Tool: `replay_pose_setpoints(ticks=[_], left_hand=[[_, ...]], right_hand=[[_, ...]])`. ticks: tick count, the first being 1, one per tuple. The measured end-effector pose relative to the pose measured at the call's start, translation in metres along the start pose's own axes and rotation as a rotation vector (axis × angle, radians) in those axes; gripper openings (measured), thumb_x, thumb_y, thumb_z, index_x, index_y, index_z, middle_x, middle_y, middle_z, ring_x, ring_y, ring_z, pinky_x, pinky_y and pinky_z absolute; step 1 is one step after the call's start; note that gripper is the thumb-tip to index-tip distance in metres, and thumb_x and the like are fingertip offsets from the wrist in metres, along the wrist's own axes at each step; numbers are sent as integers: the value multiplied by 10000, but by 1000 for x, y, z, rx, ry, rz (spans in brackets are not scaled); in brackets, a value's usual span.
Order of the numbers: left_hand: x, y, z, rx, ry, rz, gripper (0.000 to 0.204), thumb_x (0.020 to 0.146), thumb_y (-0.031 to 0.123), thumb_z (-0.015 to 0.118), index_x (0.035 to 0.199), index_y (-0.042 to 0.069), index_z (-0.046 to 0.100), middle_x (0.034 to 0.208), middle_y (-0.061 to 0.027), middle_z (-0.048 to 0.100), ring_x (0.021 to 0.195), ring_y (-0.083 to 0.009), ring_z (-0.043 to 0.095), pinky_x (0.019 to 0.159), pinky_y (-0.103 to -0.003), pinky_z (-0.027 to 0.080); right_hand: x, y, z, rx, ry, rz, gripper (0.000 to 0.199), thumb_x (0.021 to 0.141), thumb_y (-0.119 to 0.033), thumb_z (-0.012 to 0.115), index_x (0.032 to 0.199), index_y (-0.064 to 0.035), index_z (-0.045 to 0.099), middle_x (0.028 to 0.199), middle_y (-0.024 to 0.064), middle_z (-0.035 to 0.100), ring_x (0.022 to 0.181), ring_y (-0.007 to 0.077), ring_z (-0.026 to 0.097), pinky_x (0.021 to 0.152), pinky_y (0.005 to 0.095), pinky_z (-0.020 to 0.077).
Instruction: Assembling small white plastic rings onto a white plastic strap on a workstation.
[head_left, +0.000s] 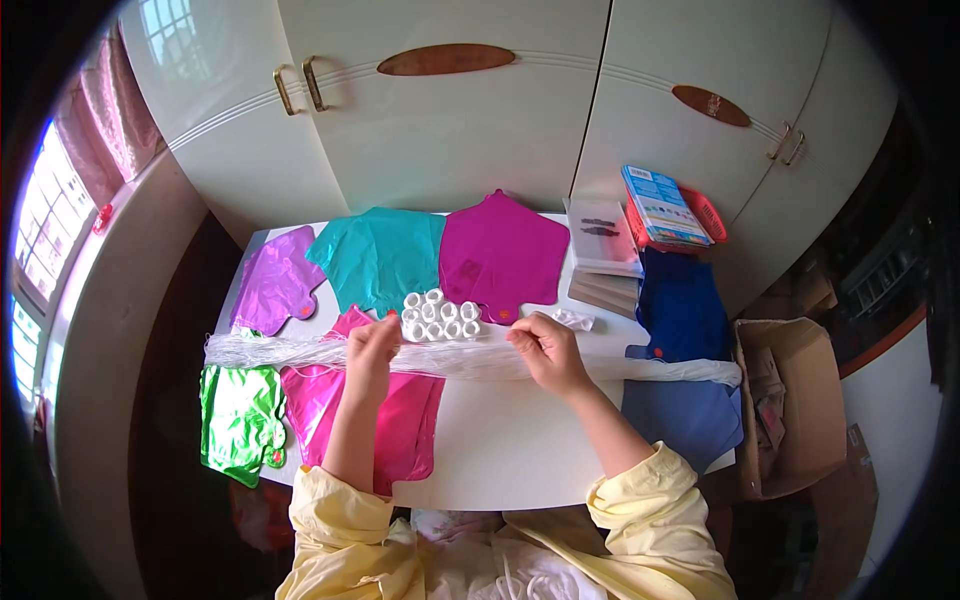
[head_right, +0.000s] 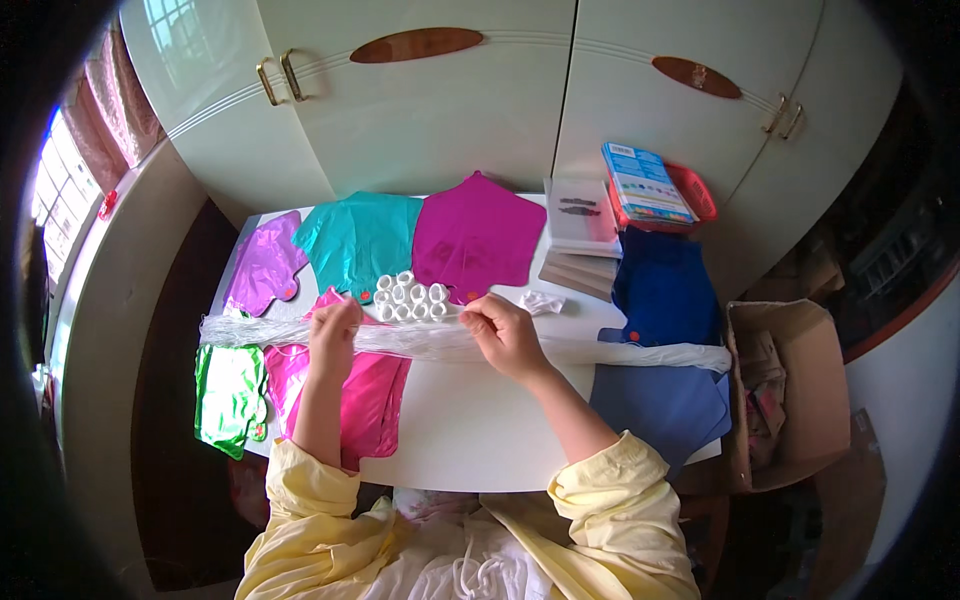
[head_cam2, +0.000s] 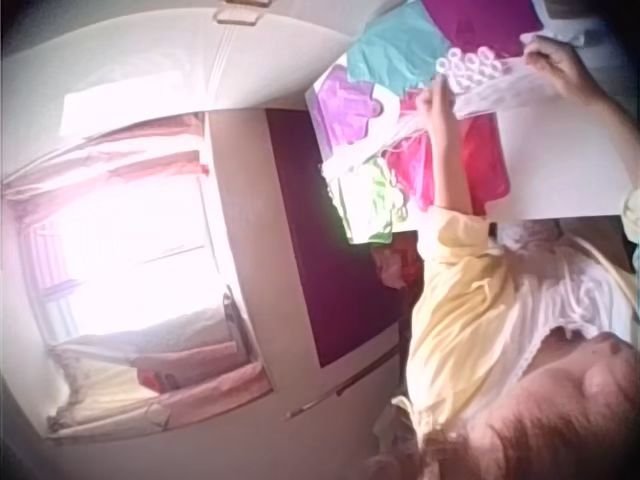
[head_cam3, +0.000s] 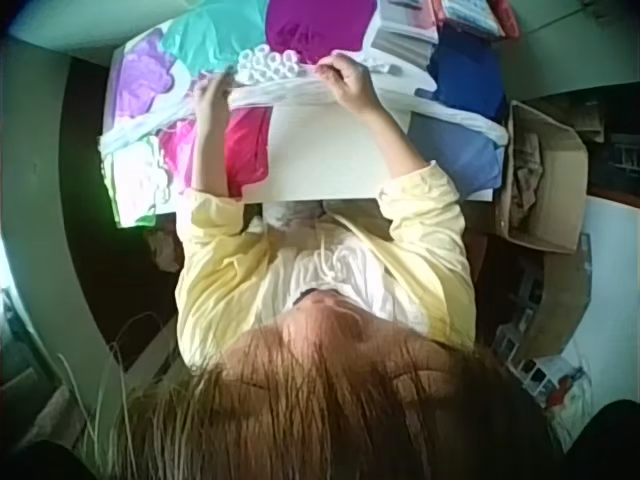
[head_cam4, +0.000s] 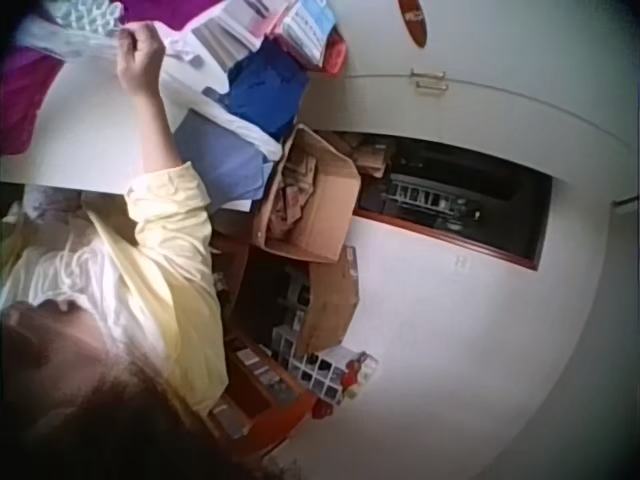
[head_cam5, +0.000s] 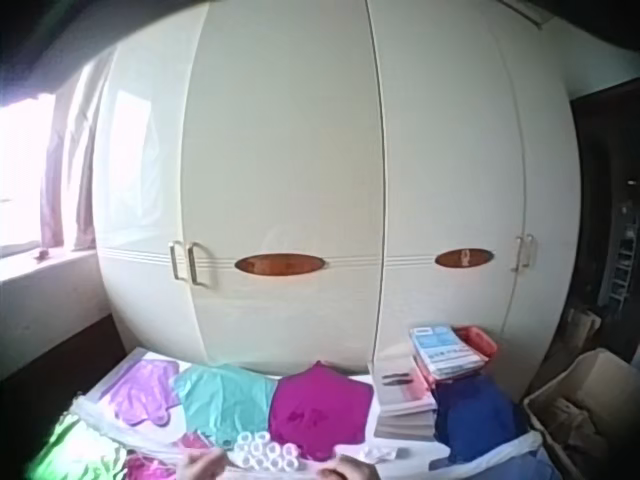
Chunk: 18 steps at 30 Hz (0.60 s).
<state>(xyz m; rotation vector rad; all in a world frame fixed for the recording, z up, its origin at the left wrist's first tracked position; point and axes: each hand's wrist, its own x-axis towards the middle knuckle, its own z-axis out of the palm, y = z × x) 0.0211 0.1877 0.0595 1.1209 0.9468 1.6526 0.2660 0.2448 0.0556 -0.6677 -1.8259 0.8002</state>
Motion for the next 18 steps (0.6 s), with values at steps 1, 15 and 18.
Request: replay_pose_setpoints(ticks=[1, 15, 18], left_hand=[[1, -2, -5, -485, -93, -43, 310, 899, 177, 481, 640, 24, 559, 688, -32, 577, 667, -117, 423, 637, -302, 326], [-7, -11, 11, 508, -130, -67, 241, 845, 133, 593, 628, 37, 551, 559, -14, 493, 659, -129, 463, 661, -300, 362], [-9, -12, 9, -429, -320, -124, 147, 885, 110, 525, 837, 16, 627, 771, -46, 586, 761, -134, 523, 785, -272, 393]], right_hand=[[0, 2, 3, -21, -38, -8, 132, 854, -143, 603, 800, -22, 589, 668, 62, 554, 569, 152, 519, 525, 275, 402], [-5, -3, 3, 75, -177, 51, 72, 853, -85, 591, 845, -14, 598, 702, 71, 568, 602, 141, 556, 546, 261, 429], [-6, 0, 14, -12, -222, 11, 71, 839, -82, 595, 848, -11, 597, 727, 104, 584, 636, 191, 581, 568, 290, 445]])
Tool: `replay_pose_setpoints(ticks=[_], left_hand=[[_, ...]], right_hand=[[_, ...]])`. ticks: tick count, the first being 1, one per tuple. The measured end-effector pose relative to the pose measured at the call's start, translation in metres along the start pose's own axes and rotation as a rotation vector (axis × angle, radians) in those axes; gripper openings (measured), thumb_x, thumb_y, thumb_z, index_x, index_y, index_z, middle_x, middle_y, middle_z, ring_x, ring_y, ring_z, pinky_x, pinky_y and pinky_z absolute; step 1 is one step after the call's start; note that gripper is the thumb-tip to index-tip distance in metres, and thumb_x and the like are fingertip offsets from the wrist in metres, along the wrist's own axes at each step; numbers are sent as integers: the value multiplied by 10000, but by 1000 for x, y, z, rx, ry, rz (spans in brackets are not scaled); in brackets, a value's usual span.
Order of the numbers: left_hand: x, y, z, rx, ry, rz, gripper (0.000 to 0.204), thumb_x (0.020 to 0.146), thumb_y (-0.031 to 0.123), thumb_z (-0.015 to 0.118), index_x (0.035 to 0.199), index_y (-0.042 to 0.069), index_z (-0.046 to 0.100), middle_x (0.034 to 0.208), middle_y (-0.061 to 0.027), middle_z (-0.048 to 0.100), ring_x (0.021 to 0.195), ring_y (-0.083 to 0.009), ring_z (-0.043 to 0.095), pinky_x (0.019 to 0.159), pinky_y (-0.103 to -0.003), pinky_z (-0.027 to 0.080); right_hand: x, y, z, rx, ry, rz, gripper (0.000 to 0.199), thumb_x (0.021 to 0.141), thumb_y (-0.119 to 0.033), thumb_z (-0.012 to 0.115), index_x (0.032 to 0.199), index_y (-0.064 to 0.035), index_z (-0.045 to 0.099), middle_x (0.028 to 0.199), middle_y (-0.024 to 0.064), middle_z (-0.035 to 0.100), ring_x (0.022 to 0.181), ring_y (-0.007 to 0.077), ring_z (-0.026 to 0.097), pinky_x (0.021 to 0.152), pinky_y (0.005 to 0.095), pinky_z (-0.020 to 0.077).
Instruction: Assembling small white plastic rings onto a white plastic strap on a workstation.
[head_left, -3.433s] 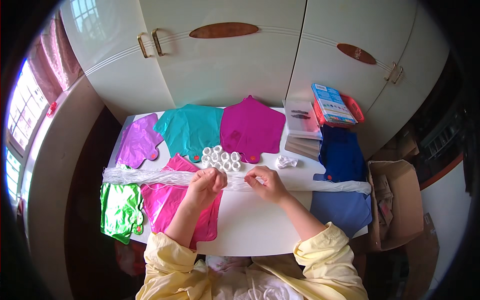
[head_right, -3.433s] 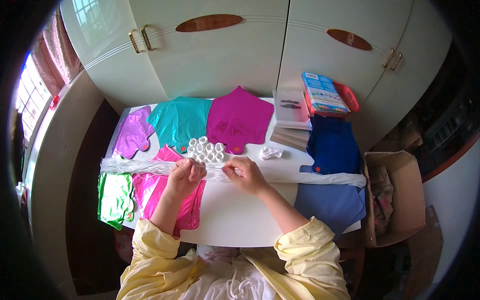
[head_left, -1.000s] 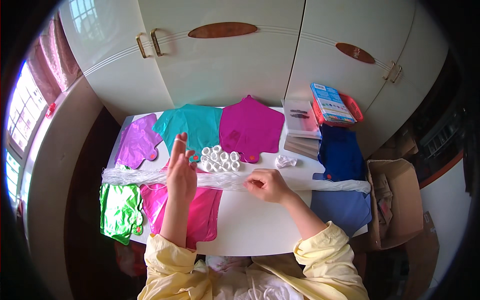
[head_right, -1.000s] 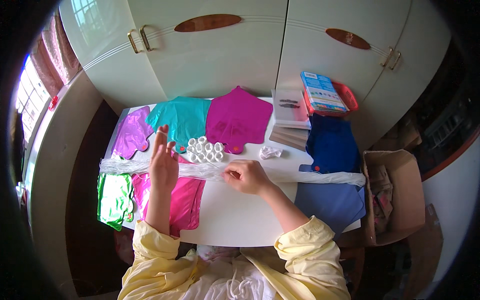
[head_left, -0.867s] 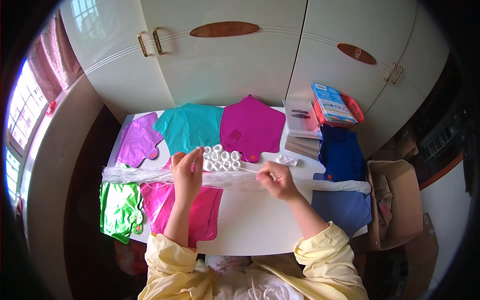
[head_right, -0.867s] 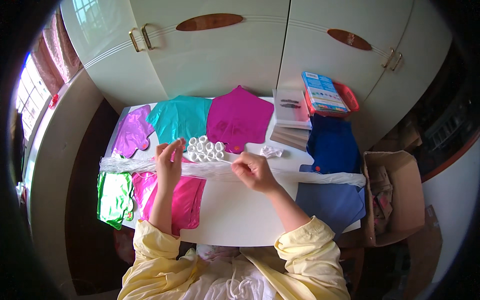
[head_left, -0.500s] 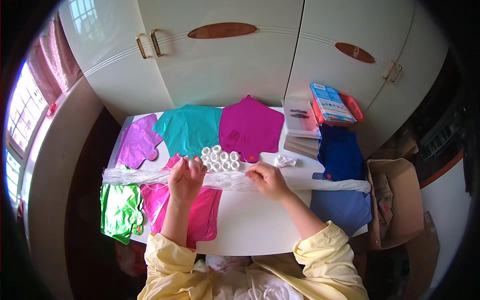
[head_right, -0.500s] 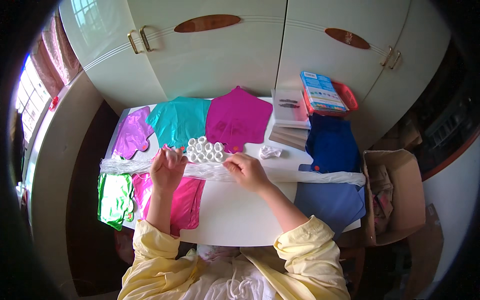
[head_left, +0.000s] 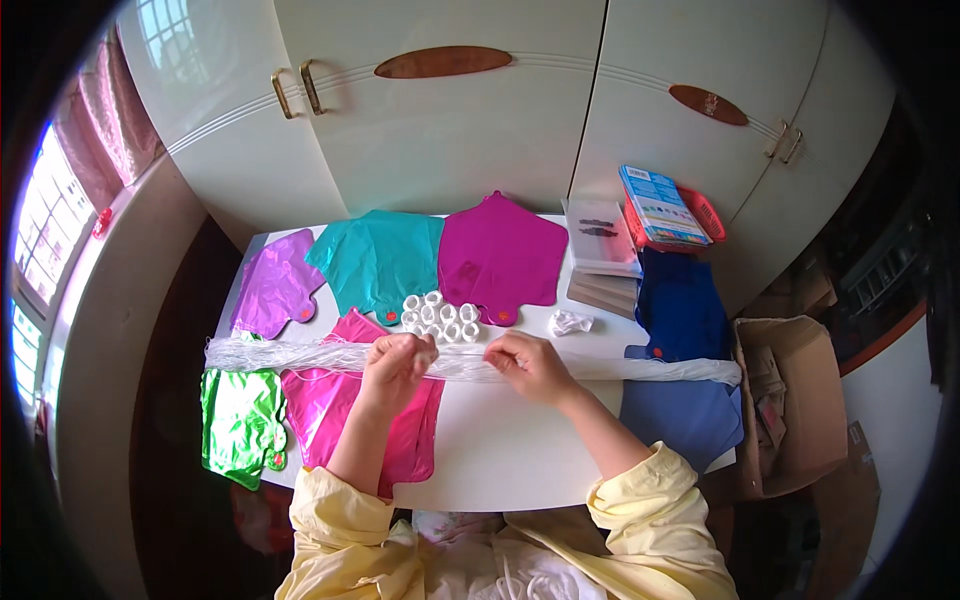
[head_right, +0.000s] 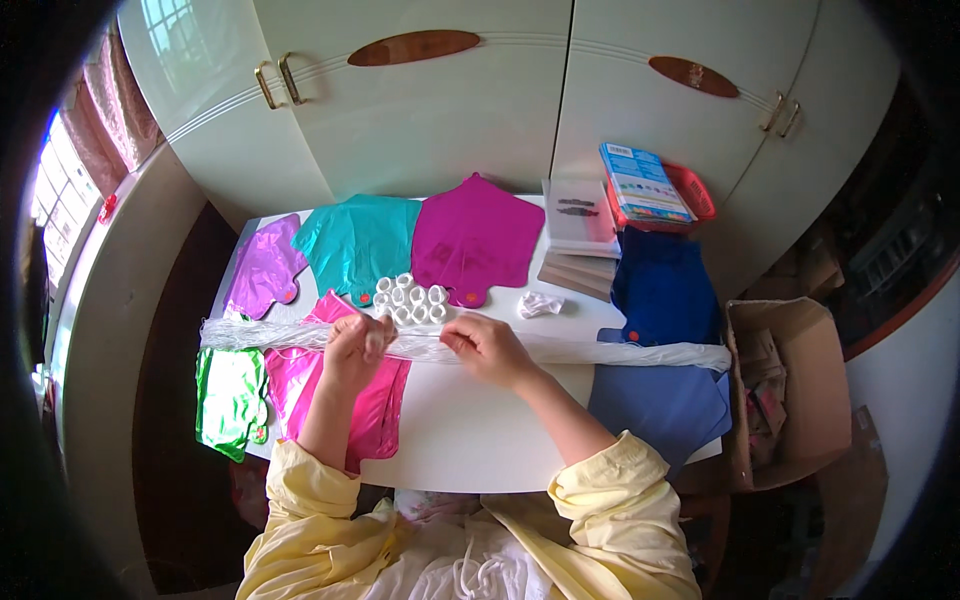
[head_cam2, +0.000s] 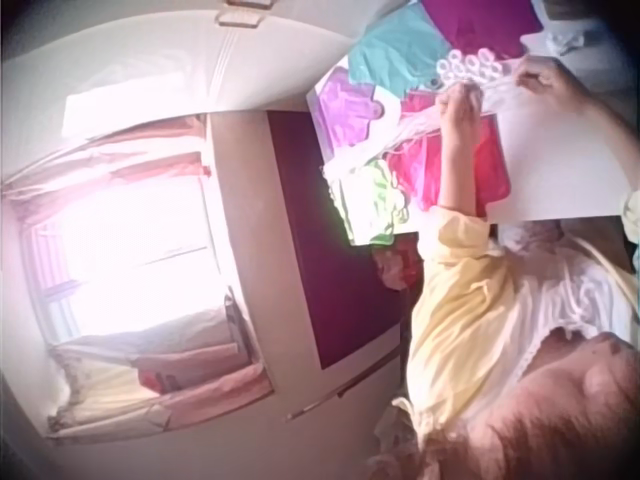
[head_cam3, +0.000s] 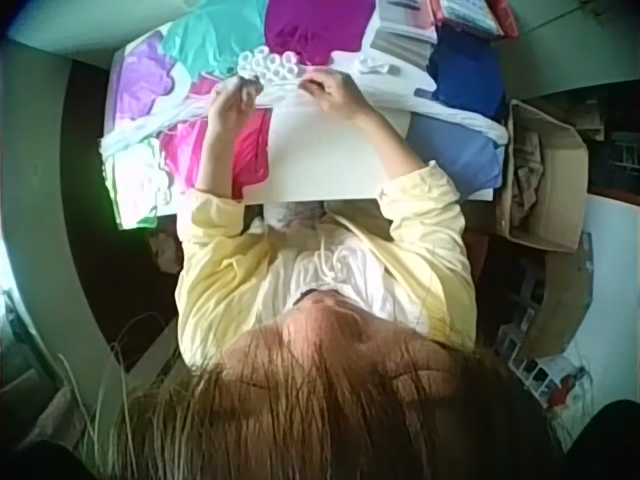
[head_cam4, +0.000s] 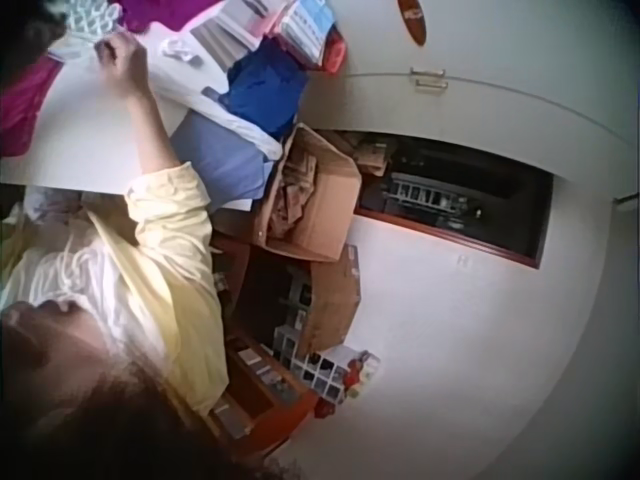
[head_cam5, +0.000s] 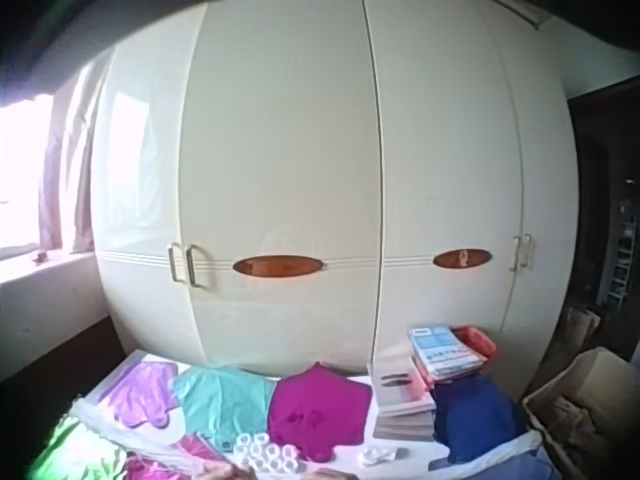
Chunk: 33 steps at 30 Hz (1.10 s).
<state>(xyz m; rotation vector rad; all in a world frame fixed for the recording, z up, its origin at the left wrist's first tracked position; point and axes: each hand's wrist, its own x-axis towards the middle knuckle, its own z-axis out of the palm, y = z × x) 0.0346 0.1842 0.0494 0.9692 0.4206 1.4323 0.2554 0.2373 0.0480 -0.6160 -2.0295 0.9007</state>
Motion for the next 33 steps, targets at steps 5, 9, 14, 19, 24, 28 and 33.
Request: replay_pose_setpoints(ticks=[5, 9, 14, 19, 24, 28, 33], left_hand=[[9, -16, 28, 414, 305, 56, 301, 892, 79, 495, 1183, 22, 547, 1169, -80, 571, 943, -214, 509, 917, -316, 352], [9, -8, 29, 1450, 18, 208, 162, 866, 100, 547, 732, 17, 587, 648, -48, 561, 723, -186, 502, 704, -330, 387], [2, -8, 18, 174, 54, -143, 318, 894, 176, 521, 611, 30, 525, 523, -17, 464, 621, -149, 452, 624, -318, 346], [9, 1, 39, -172, 251, 105, 329, 883, 200, 515, 1135, -11, 537, 1073, -88, 571, 954, -144, 454, 779, -265, 352], [11, -7, 34, 1502, 96, 382, 169, 845, 124, 590, 966, 5, 595, 887, -129, 589, 852, -186, 493, 738, -339, 382], [4, -8, 29, 1160, 141, 33, 321, 854, 143, 577, 572, 18, 485, 514, -71, 395, 521, -145, 378, 567, -313, 331], [6, -12, 24, -87, 157, -5, 160, 891, 150, 503, 853, 21, 589, 709, -26, 496, 691, -129, 435, 640, -275, 344]], right_hand=[[-2, -4, 2, -44, -80, -25, 76, 836, -76, 604, 831, -1, 602, 734, 103, 586, 651, 192, 582, 594, 294, 453], [-1, -10, -6, 22, -35, -11, 67, 820, -77, 621, 806, -14, 602, 722, 98, 592, 640, 215, 585, 581, 304, 453], [-1, 0, 3, -97, -28, -133, 78, 807, -94, 632, 787, -26, 599, 713, 90, 595, 639, 237, 584, 572, 320, 454], [0, 2, 5, -150, -25, -98, 101, 808, -133, 627, 786, -38, 598, 707, 81, 589, 674, 249, 579, 664, 344, 441], [0, -7, 2, -135, -45, -179, 88, 807, -137, 630, 782, -61, 593, 696, 49, 581, 697, 229, 565, 778, 345, 389], [2, -6, -4, -179, 39, -187, 84, 813, -128, 623, 780, -59, 588, 697, 42, 580, 694, 222, 563, 796, 347, 380], [-1, 9, 7, -233, -26, -139, 67, 820, -130, 604, 790, -72, 590, 739, 31, 607, 713, 200, 583, 795, 343, 378]])
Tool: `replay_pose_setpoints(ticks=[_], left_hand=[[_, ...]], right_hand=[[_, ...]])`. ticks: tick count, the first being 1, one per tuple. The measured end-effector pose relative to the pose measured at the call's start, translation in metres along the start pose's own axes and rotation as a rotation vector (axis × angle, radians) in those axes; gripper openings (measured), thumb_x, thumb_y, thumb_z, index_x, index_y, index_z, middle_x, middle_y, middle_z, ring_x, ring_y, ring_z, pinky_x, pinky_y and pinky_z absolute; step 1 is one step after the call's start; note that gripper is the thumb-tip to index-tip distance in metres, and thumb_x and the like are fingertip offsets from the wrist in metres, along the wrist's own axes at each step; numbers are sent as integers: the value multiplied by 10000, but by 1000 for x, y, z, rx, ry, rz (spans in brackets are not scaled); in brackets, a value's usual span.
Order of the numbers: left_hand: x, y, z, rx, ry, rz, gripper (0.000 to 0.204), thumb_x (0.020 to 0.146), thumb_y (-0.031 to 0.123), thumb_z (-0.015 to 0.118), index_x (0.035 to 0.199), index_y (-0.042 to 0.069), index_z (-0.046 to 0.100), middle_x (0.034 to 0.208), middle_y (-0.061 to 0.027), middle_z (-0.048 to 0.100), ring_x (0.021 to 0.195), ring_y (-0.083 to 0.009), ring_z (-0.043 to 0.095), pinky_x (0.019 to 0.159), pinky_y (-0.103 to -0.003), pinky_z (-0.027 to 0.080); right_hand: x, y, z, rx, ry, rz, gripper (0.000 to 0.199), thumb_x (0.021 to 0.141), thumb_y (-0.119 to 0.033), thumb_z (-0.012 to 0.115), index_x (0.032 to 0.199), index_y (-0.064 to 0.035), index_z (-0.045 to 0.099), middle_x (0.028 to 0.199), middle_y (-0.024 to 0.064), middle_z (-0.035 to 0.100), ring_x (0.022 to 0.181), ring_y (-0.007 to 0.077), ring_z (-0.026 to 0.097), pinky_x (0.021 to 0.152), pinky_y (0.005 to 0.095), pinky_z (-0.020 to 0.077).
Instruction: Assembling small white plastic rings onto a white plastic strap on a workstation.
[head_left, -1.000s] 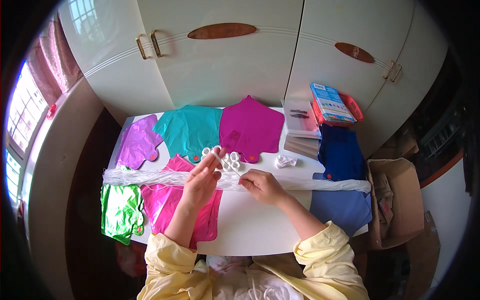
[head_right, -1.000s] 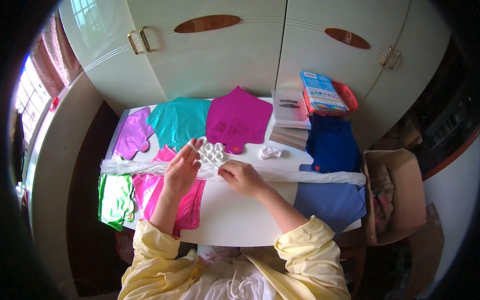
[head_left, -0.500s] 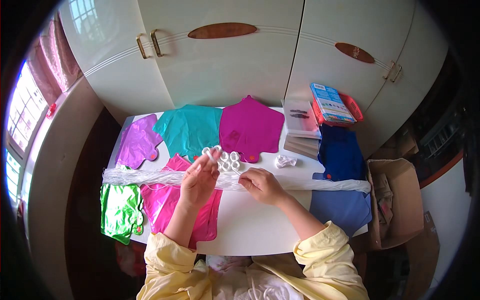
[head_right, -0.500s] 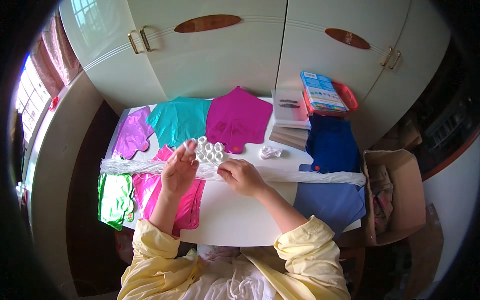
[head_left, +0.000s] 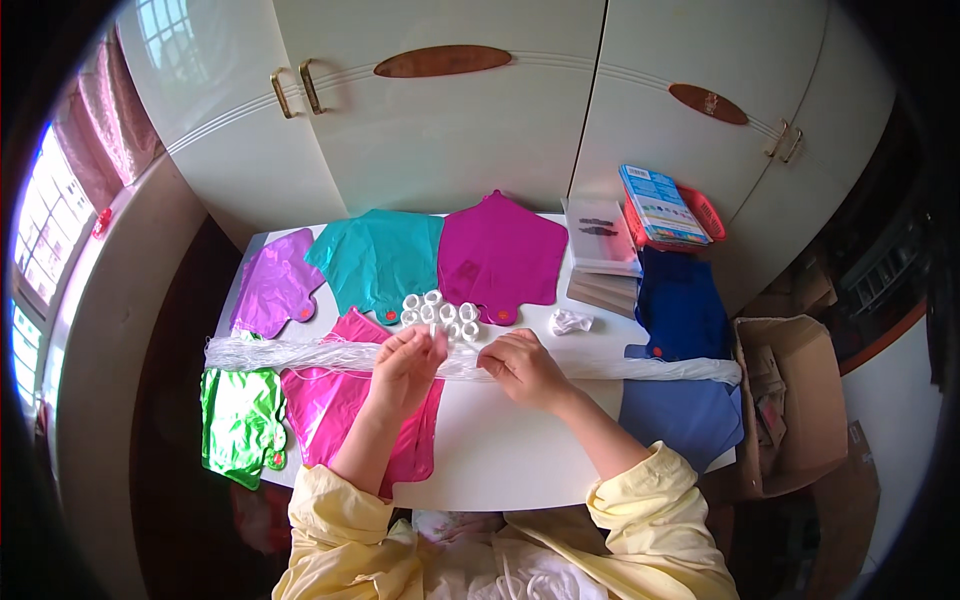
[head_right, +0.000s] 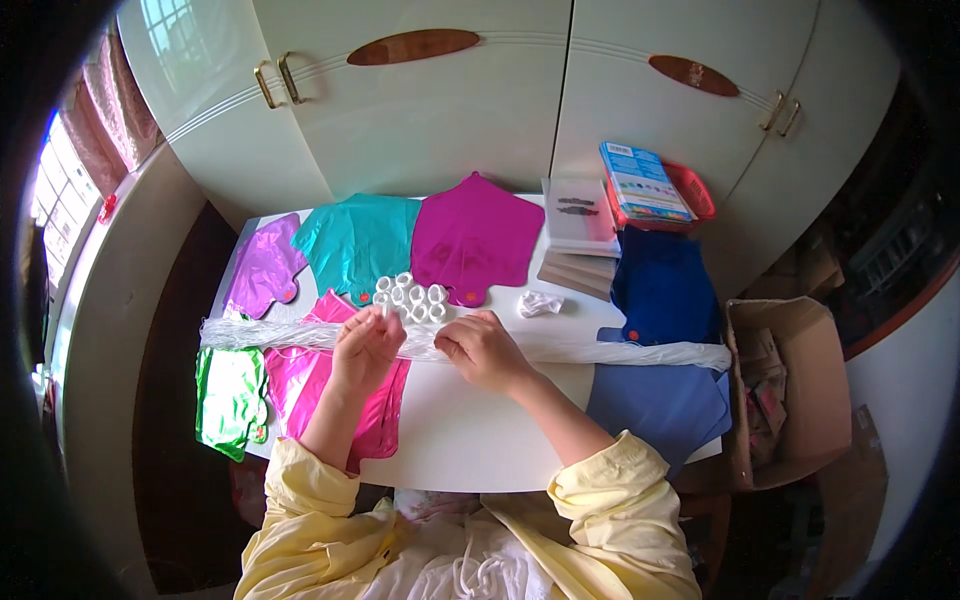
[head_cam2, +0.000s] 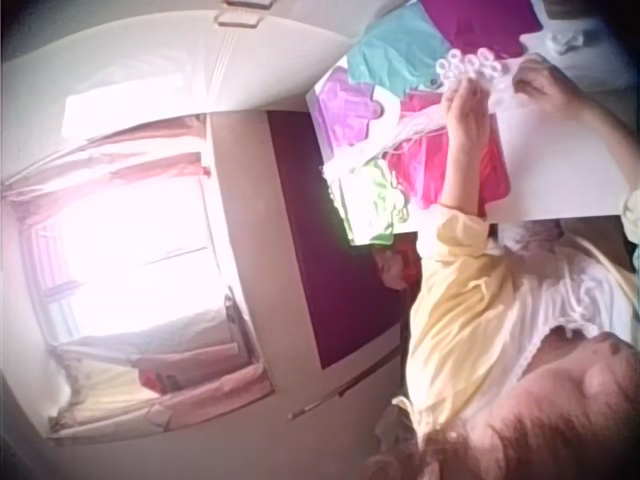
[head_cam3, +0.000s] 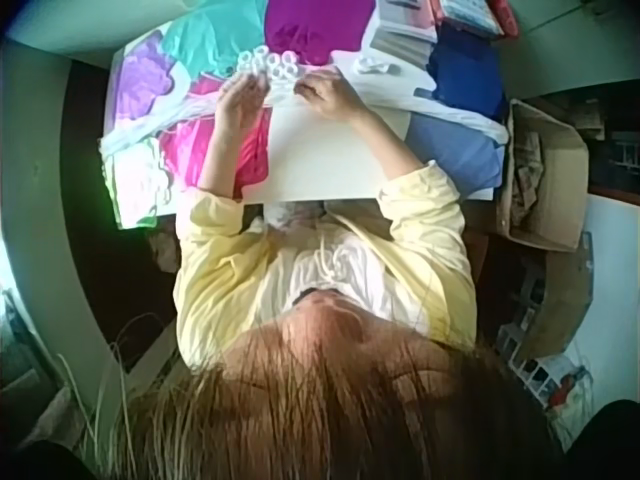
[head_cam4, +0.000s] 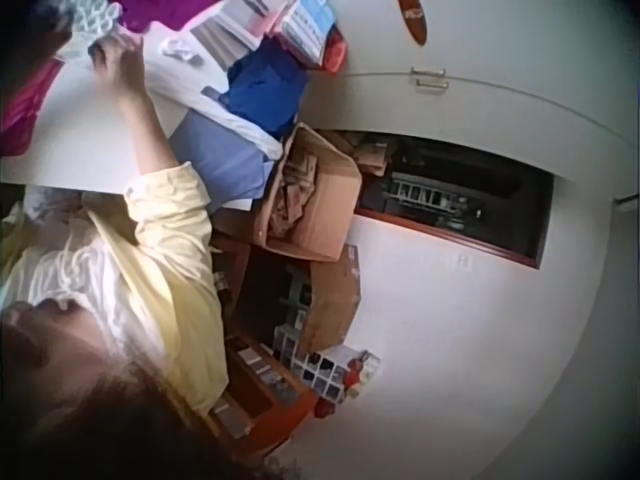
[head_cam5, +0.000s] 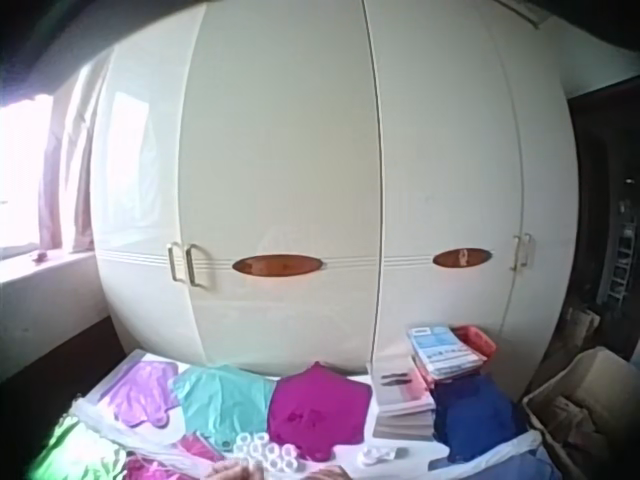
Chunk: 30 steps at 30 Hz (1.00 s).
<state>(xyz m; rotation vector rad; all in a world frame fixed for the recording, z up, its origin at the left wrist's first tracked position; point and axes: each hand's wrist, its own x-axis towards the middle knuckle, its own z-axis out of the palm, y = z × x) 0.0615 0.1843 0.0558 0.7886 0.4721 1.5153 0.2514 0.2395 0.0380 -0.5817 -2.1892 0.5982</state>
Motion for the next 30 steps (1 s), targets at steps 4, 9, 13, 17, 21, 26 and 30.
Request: replay_pose_setpoints(ticks=[4, 9, 13, 17, 21, 26, 30], left_hand=[[-2, -2, 7, 465, 27, 64, 326, 898, 148, 510, 1201, 29, 538, 1022, -69, 515, 916, -120, 431, 717, -255, 367], [-4, -5, 5, 1186, -83, -27, 161, 898, 155, 541, 877, 23, 632, 789, -49, 529, 778, -127, 481, 648, -279, 394], [-5, -3, -7, 295, -159, -130, 194, 921, 152, 495, 916, -7, 605, 812, -31, 549, 793, -105, 482, 706, -273, 389], [-2, -5, 15, 308, 35, -37, 244, 917, 101, 476, 1109, -25, 561, 899, -41, 531, 857, -143, 469, 801, -271, 366], [-5, -6, 14, 1327, -36, 202, 187, 893, 139, 535, 943, -31, 596, 770, -49, 524, 749, -148, 465, 672, -287, 389], [-6, -2, 6, 651, -12, -258, 251, 882, 162, 550, 691, 7, 600, 570, 4, 474, 594, -141, 432, 610, -295, 379], [2, -6, -18, -253, -291, -110, 219, 872, 167, 554, 994, -12, 591, 956, -91, 600, 783, -121, 501, 713, -259, 383]], right_hand=[[3, -13, -8, 35, -80, 22, 58, 814, -125, 609, 800, -73, 590, 741, 33, 607, 725, 209, 584, 803, 351, 380], [4, -9, -13, 106, 74, -38, 81, 806, -116, 631, 770, -71, 575, 694, 32, 567, 705, 217, 543, 790, 338, 379], [3, -5, -6, 38, 14, -37, 76, 803, -119, 635, 781, -69, 581, 713, 36, 581, 700, 217, 554, 787, 345, 381], [0, -3, 1, 57, -18, -4, 66, 806, -114, 628, 794, -61, 590, 724, 43, 594, 691, 214, 564, 787, 349, 383], [1, -8, -7, 42, -21, -18, 63, 821, -125, 602, 790, -74, 581, 737, 31, 605, 743, 205, 591, 800, 348, 384], [2, -6, -7, 34, -59, -23, 73, 826, -139, 599, 790, -78, 581, 736, 30, 604, 741, 200, 590, 793, 341, 380], [0, -1, -4, 37, -37, -27, 82, 832, -142, 593, 784, -76, 585, 710, 31, 591, 701, 202, 574, 785, 339, 378]])
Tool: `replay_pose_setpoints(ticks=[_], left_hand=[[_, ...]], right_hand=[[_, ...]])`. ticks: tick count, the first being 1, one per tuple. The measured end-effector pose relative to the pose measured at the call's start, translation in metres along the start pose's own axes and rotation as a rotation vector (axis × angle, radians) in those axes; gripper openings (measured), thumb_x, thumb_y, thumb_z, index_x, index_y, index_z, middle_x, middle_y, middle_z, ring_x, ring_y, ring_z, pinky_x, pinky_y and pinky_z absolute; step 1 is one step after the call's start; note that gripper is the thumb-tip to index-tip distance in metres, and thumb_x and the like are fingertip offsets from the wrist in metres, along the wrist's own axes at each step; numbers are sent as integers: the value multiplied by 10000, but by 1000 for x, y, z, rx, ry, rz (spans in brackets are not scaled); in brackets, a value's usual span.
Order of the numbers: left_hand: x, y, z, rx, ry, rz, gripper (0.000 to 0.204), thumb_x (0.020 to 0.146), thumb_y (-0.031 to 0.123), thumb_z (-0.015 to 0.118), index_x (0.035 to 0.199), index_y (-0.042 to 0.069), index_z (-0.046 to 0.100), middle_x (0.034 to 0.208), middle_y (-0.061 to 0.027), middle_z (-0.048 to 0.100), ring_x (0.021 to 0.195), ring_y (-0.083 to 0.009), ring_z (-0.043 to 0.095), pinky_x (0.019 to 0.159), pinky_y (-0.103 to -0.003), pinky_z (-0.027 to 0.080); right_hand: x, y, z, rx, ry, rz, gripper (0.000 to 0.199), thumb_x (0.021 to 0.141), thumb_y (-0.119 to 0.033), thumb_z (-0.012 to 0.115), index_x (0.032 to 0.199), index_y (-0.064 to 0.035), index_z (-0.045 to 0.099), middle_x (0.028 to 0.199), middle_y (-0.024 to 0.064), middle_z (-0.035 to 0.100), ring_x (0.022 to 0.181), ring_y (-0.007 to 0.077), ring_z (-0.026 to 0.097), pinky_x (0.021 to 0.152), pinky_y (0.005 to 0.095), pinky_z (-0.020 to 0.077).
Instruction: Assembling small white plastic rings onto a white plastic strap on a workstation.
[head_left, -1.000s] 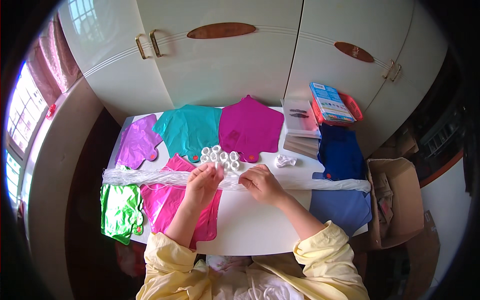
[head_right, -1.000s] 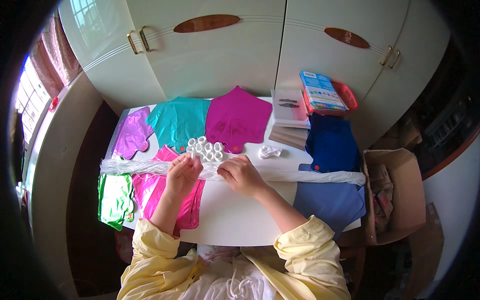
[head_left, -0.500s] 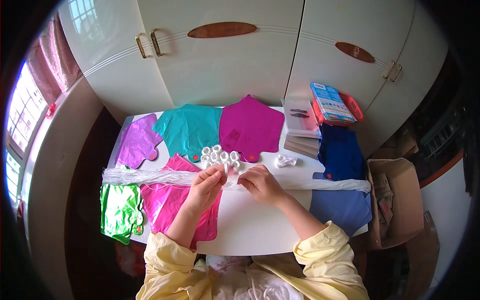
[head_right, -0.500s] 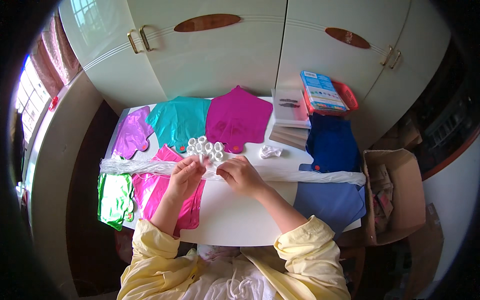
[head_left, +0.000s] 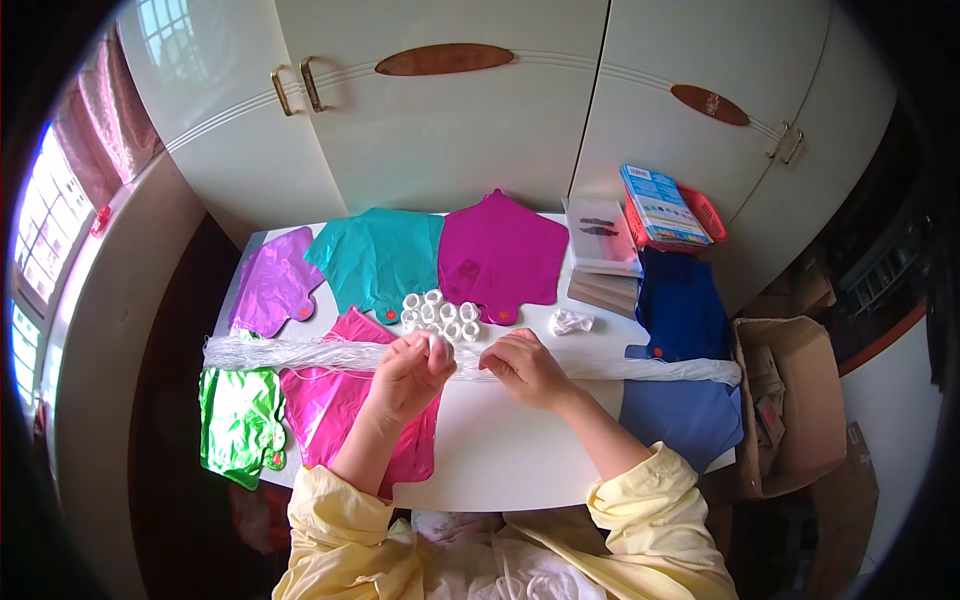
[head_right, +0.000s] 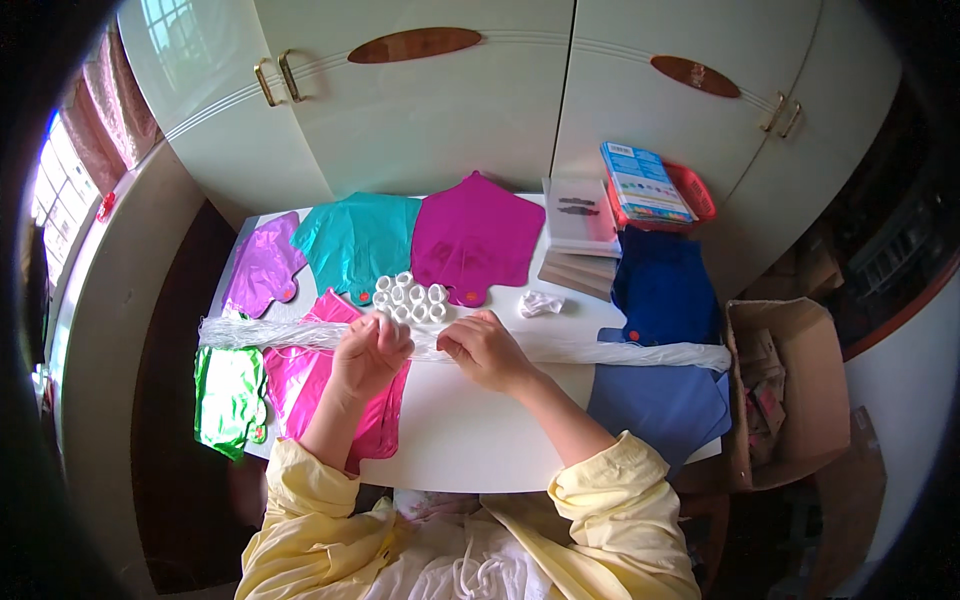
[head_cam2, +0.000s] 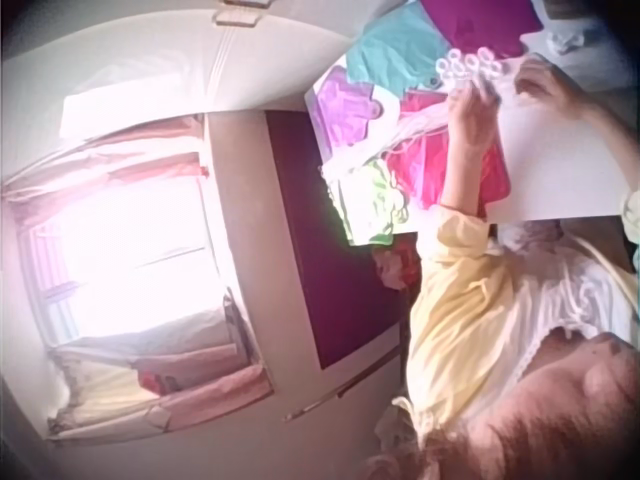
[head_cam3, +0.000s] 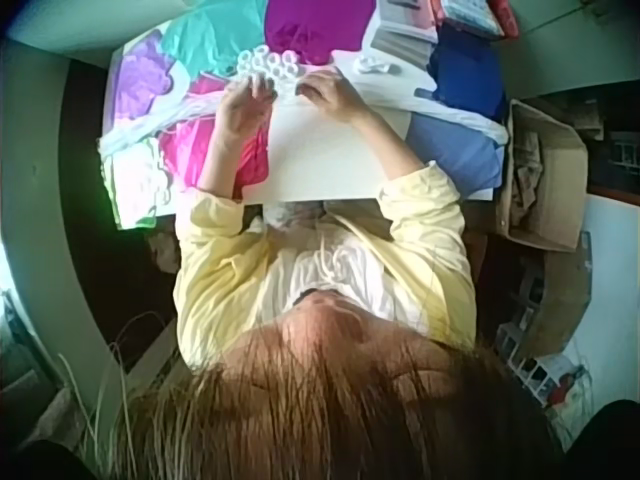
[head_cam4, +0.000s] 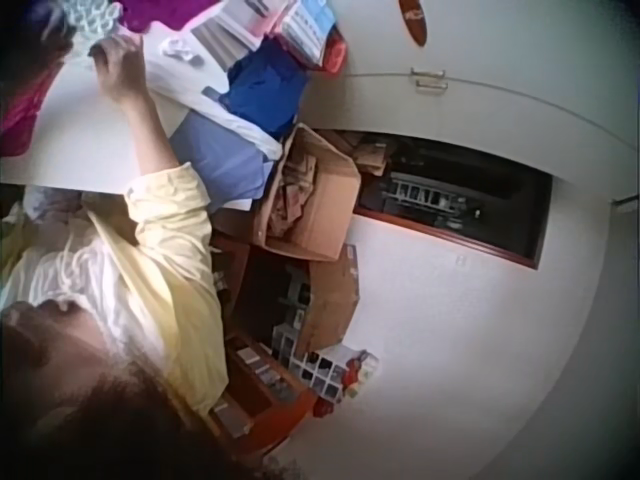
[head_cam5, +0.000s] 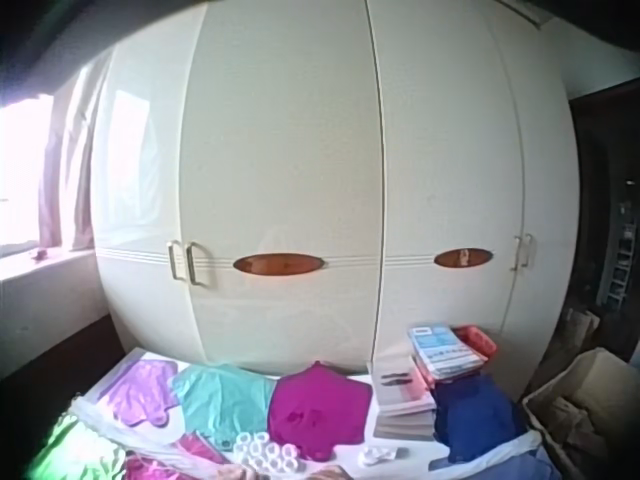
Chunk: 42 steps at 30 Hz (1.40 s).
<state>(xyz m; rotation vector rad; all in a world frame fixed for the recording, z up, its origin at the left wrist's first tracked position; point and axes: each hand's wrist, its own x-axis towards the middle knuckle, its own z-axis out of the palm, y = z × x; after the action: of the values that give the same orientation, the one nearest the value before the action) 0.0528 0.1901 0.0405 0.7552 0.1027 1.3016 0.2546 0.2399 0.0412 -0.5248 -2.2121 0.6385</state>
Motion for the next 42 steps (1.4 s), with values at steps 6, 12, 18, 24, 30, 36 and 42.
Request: replay_pose_setpoints(ticks=[6, 12, 18, 24, 30, 36, 42], left_hand=[[0, -8, 11, 844, 348, 11, 421, 913, 129, 509, 1302, -6, 421, 1326, -128, 431, 963, -106, 473, 774, -236, 382], [-4, -5, 15, 724, 192, -189, 198, 936, 169, 479, 879, 13, 587, 785, -26, 544, 710, -84, 481, 662, -223, 375], [3, -1, 53, 159, 346, 33, 256, 908, 155, 494, 1097, -1, 569, 975, -50, 560, 829, -117, 484, 693, -240, 386], [1, -2, 32, 1333, 119, -128, 209, 918, 104, 502, 1067, -21, 579, 899, -46, 604, 863, -128, 498, 702, -281, 421], [-7, -7, 10, 334, 98, -30, 273, 944, 130, 462, 1134, -41, 557, 912, -42, 603, 890, -119, 503, 750, -270, 410], [0, -5, 36, 1584, 150, -11, 271, 874, 81, 552, 1132, -1, 562, 988, -111, 556, 795, -150, 495, 683, -262, 410], [-7, 4, 8, 542, 68, -125, 207, 891, 90, 527, 1046, -38, 576, 926, -55, 599, 815, -106, 473, 739, -279, 409]], right_hand=[[3, -15, -4, 35, -7, -53, 82, 813, -114, 613, 749, -72, 582, 676, 35, 558, 658, 207, 533, 739, 331, 388], [4, -11, -12, -32, 146, -16, 68, 780, -91, 630, 773, -67, 567, 684, 47, 560, 676, 247, 549, 705, 346, 403], [-2, -4, 2, 15, 31, -29, 72, 821, -117, 604, 778, -62, 585, 687, 42, 574, 660, 223, 553, 700, 341, 405], [1, -15, -7, 52, 97, -57, 85, 804, -114, 622, 758, -57, 579, 675, 53, 574, 648, 245, 546, 664, 347, 415], [2, -10, -3, -28, 109, 24, 73, 789, -93, 617, 744, -64, 568, 690, 56, 590, 667, 254, 577, 669, 357, 420], [3, -21, -5, 37, 56, -105, 94, 774, -74, 626, 726, -41, 552, 625, 74, 531, 612, 264, 528, 621, 358, 410], [1, -10, -5, -2, 122, 20, 113, 790, -128, 626, 736, -57, 557, 654, 81, 564, 629, 277, 554, 622, 361, 418]])
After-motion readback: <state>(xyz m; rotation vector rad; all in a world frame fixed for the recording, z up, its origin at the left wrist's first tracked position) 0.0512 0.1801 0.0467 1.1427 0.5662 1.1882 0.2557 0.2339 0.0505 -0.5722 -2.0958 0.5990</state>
